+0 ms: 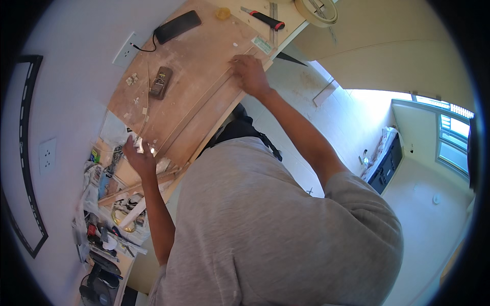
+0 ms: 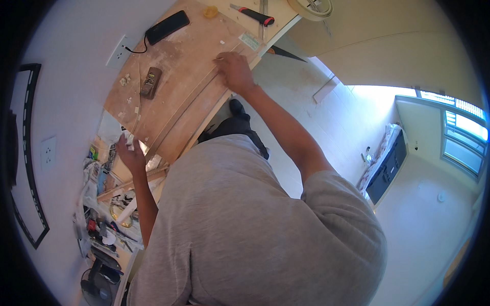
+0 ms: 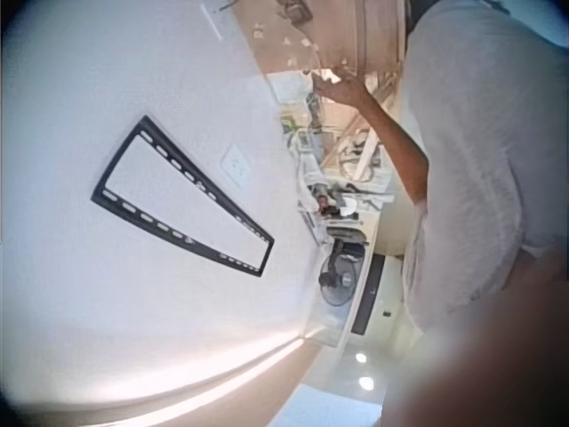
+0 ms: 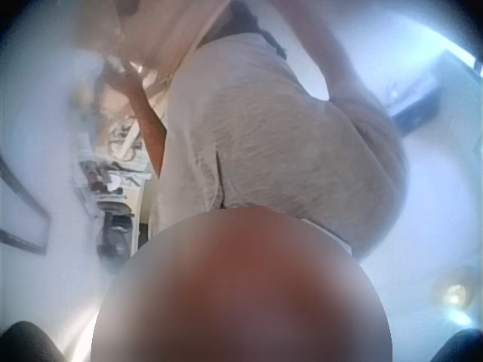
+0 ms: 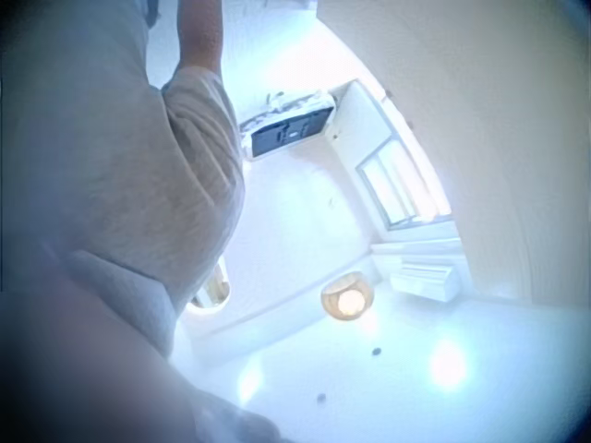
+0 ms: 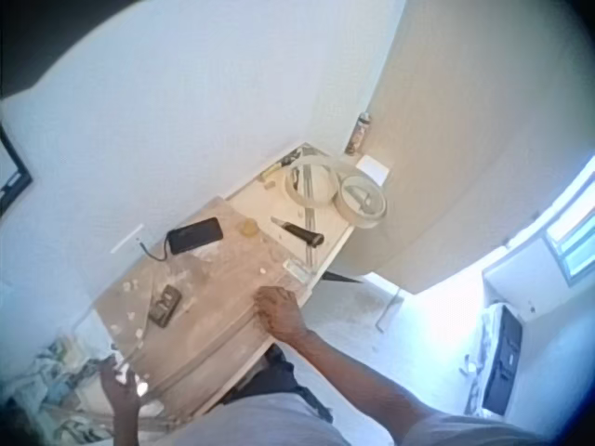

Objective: The person assembles a wooden frame by hand, aligning and fitting thin wooden strips along the edges of a flat board. They repeatedly adjust the pieces to ensure proper alignment and fit.

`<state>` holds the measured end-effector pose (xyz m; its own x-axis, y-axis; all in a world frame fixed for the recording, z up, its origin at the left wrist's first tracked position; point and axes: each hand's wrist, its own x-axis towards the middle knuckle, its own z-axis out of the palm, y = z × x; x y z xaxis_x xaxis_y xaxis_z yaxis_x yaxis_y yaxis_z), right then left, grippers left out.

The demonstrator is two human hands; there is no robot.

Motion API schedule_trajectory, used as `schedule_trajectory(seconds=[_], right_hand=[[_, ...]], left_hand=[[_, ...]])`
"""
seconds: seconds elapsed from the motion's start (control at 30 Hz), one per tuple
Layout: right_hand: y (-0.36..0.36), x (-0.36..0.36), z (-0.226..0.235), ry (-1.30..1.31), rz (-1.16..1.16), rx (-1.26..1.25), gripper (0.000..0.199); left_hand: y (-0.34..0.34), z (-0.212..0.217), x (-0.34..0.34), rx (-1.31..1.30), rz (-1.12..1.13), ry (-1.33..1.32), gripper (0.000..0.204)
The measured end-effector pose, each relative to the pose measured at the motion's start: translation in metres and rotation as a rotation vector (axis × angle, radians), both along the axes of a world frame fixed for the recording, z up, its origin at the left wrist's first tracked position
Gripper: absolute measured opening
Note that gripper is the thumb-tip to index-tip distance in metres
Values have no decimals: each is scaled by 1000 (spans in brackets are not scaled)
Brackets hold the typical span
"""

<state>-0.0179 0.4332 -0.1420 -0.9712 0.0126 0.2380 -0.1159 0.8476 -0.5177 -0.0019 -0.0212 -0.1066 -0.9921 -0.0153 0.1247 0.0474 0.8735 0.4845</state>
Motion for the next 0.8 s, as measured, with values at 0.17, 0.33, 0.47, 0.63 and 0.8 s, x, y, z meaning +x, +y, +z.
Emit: schedule_trajectory(seconds=[0.17, 0.33, 0.47, 0.63, 0.8], right_hand=[[-45, 38, -4, -7, -128, 41, 49], [-61, 47, -12, -36, -196, 3, 50], [-62, 47, -17, 10, -207, -7, 47], [-76, 58, -11, 11, -187, -82, 42], [-146, 89, -12, -27, 504, -39, 43]], left_hand=[[76, -15, -83, -17, -390, 222, 69], [112, -19, -114, -266, -334, 104, 68], [118, -17, -119, -397, -378, 167, 60], [136, -9, -112, 86, -568, 118, 52], [170, -3, -80, 175, -804, 20, 55]])
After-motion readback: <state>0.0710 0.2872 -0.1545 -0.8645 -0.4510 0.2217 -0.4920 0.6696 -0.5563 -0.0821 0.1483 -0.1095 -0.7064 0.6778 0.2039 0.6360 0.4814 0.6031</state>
